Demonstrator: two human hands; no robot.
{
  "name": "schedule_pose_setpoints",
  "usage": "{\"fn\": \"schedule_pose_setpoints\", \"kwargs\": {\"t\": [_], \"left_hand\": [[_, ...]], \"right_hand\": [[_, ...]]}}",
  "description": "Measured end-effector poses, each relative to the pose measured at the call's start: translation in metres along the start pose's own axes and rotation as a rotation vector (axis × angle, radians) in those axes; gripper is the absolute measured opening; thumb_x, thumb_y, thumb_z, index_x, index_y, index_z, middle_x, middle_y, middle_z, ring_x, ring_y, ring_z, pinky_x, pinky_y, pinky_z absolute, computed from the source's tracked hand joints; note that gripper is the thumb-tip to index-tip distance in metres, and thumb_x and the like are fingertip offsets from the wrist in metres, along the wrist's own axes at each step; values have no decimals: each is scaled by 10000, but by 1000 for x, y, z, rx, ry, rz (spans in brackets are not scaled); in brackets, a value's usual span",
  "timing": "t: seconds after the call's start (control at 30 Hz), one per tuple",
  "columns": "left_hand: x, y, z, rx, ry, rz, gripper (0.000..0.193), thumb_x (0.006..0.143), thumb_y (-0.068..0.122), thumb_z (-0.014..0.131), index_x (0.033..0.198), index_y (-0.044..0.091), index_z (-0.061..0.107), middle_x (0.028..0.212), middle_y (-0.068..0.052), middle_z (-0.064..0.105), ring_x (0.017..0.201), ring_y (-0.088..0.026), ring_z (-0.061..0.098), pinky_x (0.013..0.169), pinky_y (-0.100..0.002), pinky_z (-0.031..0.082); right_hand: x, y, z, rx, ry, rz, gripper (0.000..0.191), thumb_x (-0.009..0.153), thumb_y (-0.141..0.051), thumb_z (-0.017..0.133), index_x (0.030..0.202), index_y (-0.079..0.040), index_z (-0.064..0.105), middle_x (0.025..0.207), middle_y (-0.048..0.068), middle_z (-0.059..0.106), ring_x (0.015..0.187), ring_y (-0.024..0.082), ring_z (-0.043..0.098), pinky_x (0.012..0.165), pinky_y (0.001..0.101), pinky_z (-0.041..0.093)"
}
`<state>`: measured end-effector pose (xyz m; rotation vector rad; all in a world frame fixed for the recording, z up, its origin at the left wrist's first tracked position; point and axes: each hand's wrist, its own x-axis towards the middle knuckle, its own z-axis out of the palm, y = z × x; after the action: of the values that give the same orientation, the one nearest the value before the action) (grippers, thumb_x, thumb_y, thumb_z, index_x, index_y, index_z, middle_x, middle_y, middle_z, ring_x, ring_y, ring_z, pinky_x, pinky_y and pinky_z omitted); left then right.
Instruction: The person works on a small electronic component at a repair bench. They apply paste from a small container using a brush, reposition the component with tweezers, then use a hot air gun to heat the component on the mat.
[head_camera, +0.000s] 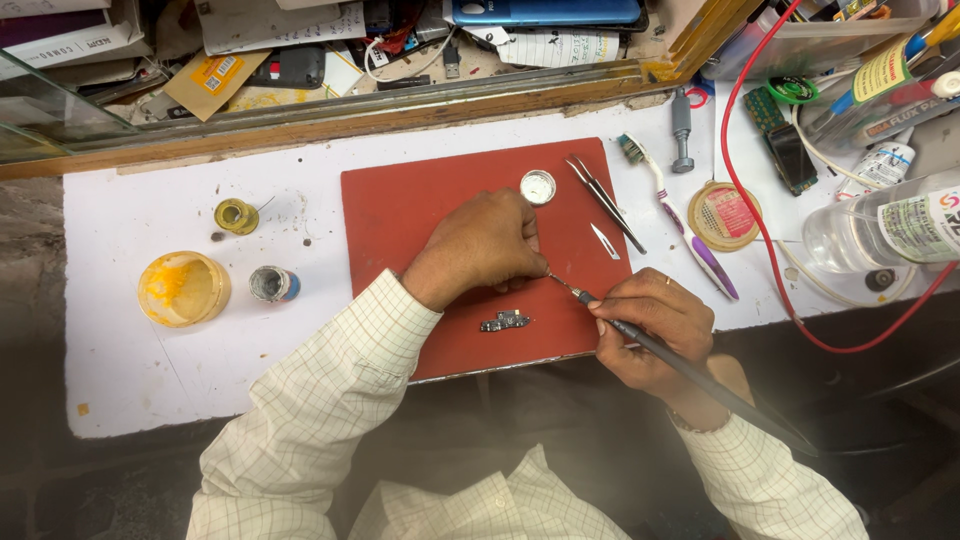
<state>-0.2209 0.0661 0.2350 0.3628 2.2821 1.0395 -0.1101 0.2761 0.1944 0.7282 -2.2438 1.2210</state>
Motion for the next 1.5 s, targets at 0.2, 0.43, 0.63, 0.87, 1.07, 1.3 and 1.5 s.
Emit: {"fn": "schedule_pose_setpoints", "kwargs": {"t": [0.2, 0.43, 0.63, 0.87, 1.07, 1.3, 1.5], "left_hand": [[0, 1, 0, 5, -2, -8, 151, 723, 113, 796, 688, 41, 668, 587, -56, 711, 486, -129, 692, 490, -283, 570], [1, 1, 1, 25, 1, -10, 148, 727, 122, 798, 698, 51, 671, 583, -56, 710, 483, -130, 690, 491, -280, 567], [2, 0, 2, 28, -4, -6, 153, 730, 128, 799, 699, 51, 670, 582, -57, 710, 477, -130, 689, 488, -280, 566], [1, 0, 1, -3, -15, 1, 159, 723, 122, 800, 698, 41, 665, 581, -61, 709, 486, -134, 694, 487, -279, 565], [-3, -7, -5, -118, -48, 25, 148, 728, 93, 785, 698, 20, 660, 586, -83, 705, 499, -143, 697, 485, -277, 568], [-1, -16, -5, -290, -95, 83, 132, 776, 27, 740, 718, -19, 630, 617, -95, 678, 524, -142, 673, 475, -292, 545], [8, -28, -4, -286, -147, 97, 109, 830, 53, 730, 785, -13, 656, 637, -86, 694, 522, -151, 664, 477, -295, 534]], "right_hand": [[0, 0, 0, -3, 5, 4, 196, 706, 72, 693, 888, 1, 695, 834, 98, 668, 707, 171, 662, 593, 264, 512], [0, 0, -1, 12, 0, -8, 186, 722, 65, 699, 896, 1, 689, 836, 97, 668, 718, 175, 659, 606, 266, 510], [-4, 1, -4, 58, 10, 20, 176, 748, 64, 692, 911, -1, 685, 841, 95, 676, 700, 152, 652, 554, 240, 473], [-10, 4, -6, 85, 37, 87, 167, 753, 62, 698, 916, 23, 699, 805, 93, 682, 604, 96, 567, 482, 223, 391], [-17, 6, -10, 203, 77, 106, 148, 869, 60, 676, 1010, 17, 662, 898, 110, 672, 761, 135, 641, 614, 229, 512], [-34, -3, -25, 294, 232, 275, 116, 912, 65, 685, 1018, 39, 647, 931, 138, 653, 762, 167, 652, 666, 259, 564], [-119, -27, -114, 473, 565, 288, 108, 942, 47, 660, 1045, 22, 638, 894, 173, 666, 761, 221, 669, 686, 328, 572]]}}
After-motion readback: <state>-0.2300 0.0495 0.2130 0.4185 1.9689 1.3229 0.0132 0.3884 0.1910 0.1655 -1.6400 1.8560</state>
